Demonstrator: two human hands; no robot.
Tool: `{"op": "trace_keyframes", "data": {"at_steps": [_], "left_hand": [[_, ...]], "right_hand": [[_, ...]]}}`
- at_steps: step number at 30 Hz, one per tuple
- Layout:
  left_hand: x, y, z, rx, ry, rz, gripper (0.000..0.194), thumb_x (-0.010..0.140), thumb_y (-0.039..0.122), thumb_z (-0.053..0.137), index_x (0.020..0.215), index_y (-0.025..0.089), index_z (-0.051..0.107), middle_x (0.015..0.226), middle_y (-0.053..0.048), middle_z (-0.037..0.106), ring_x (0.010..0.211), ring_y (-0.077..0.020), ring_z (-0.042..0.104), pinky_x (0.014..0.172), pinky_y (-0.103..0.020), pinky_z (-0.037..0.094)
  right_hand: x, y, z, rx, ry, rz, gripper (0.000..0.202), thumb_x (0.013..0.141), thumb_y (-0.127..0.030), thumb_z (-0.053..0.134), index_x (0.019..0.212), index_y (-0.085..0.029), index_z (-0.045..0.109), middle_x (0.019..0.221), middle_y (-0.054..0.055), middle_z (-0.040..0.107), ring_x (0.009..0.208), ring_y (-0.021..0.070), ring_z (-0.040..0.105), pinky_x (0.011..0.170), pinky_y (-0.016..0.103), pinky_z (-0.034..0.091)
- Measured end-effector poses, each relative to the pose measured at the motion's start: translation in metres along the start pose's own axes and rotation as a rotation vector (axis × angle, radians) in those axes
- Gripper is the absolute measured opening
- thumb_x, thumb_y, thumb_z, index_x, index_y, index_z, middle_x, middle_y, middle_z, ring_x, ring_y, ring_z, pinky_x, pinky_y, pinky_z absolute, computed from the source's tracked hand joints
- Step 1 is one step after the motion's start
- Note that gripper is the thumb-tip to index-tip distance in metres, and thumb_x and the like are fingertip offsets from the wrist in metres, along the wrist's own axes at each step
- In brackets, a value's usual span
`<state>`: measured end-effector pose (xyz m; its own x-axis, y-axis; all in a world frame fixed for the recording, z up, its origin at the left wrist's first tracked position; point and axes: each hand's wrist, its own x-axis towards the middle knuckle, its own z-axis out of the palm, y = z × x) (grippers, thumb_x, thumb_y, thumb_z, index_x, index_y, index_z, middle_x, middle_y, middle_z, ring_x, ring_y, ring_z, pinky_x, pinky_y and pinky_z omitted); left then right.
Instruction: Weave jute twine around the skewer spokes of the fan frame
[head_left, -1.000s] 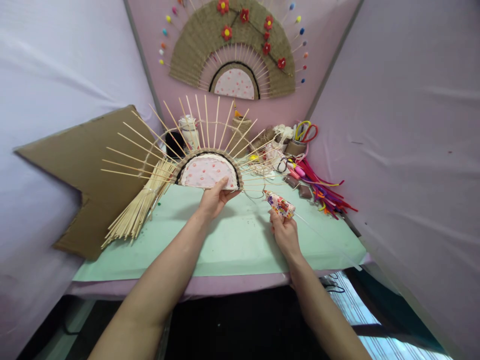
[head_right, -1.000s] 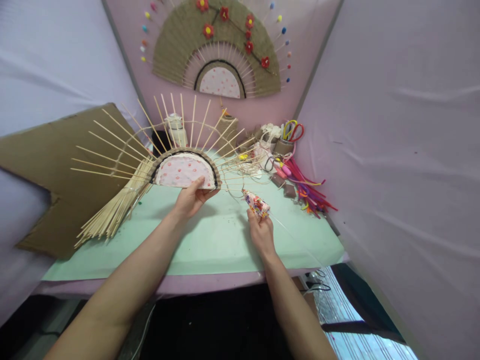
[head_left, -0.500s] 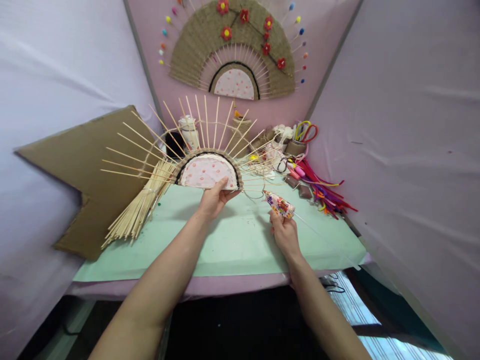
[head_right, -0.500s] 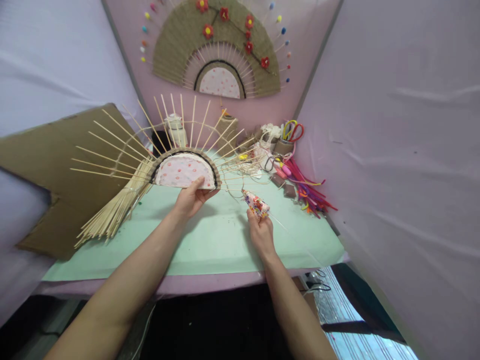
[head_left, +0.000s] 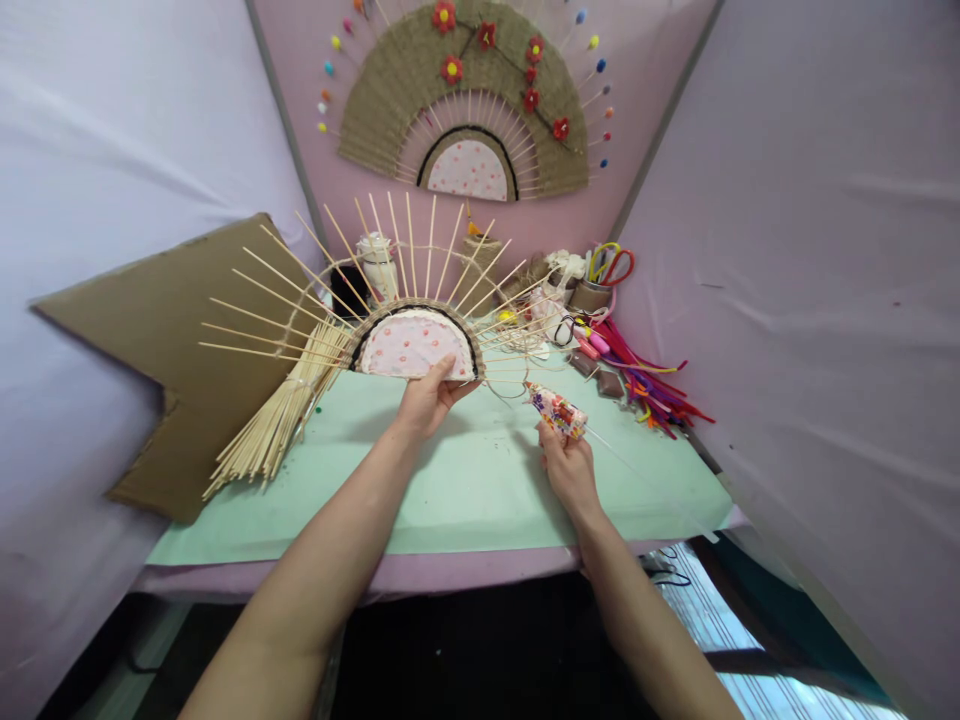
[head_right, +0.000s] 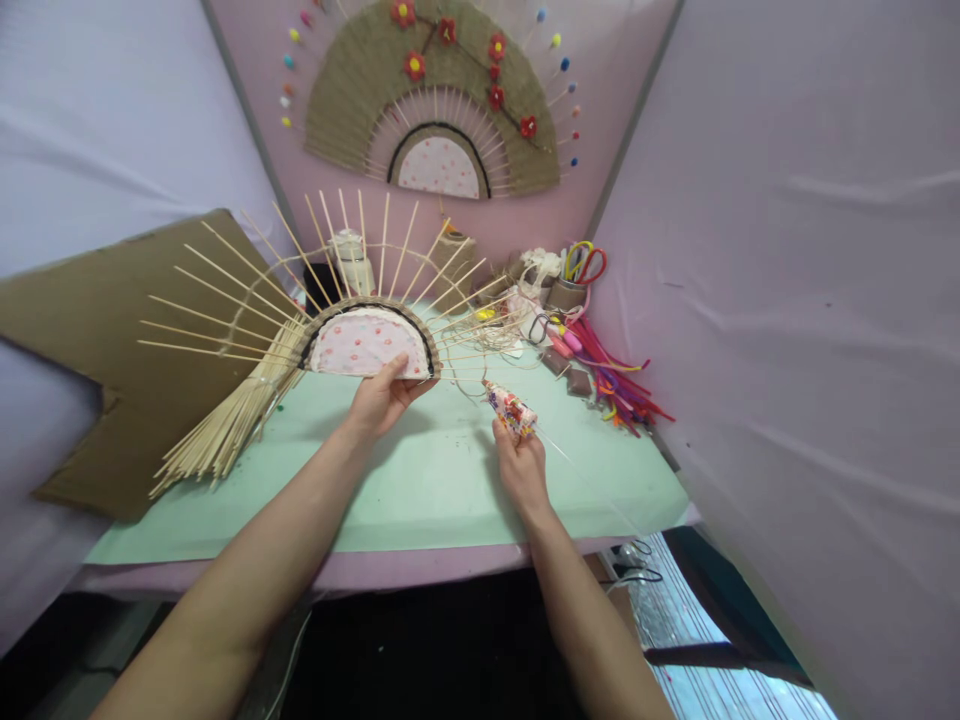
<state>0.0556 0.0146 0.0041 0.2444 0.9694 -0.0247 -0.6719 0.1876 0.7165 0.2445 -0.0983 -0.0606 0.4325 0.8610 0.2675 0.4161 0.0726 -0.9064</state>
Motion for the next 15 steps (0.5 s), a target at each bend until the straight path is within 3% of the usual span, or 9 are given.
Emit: {"op": "trace_keyframes", "data": {"at_steps": [10,15], "left_hand": [[0.0,0.0,-0.001,0.002,0.008,0.005,0.023,0.077,0.022,0.075,0.097,0.015,0.065,0.083,-0.004,0.076,0.076,-0.0172,0.073,0.101,-0.047,0.053],[0.0,0.001,0.0,-0.018,0.016,0.012,0.025,0.077,0.022,0.075,0.098,0.014,0.065,0.084,-0.004,0.076,0.076,-0.0169,0.074,0.099,-0.046,0.054]], "right_hand": [[-0.001,-0.004,-0.003,-0.102,-0.004,0.015,0.045,0.088,-0.055,0.05,0.095,-0.017,0.074,0.084,0.01,0.074,0.086,0.0291,0.067,0.077,0.036,0.05],[0.014,0.006,-0.038,-0.445,-0.041,-0.06,0.039,0.09,-0.048,0.048,0.106,-0.018,0.067,0.094,0.012,0.072,0.087,0.0283,0.065,0.074,0.035,0.047]]}}
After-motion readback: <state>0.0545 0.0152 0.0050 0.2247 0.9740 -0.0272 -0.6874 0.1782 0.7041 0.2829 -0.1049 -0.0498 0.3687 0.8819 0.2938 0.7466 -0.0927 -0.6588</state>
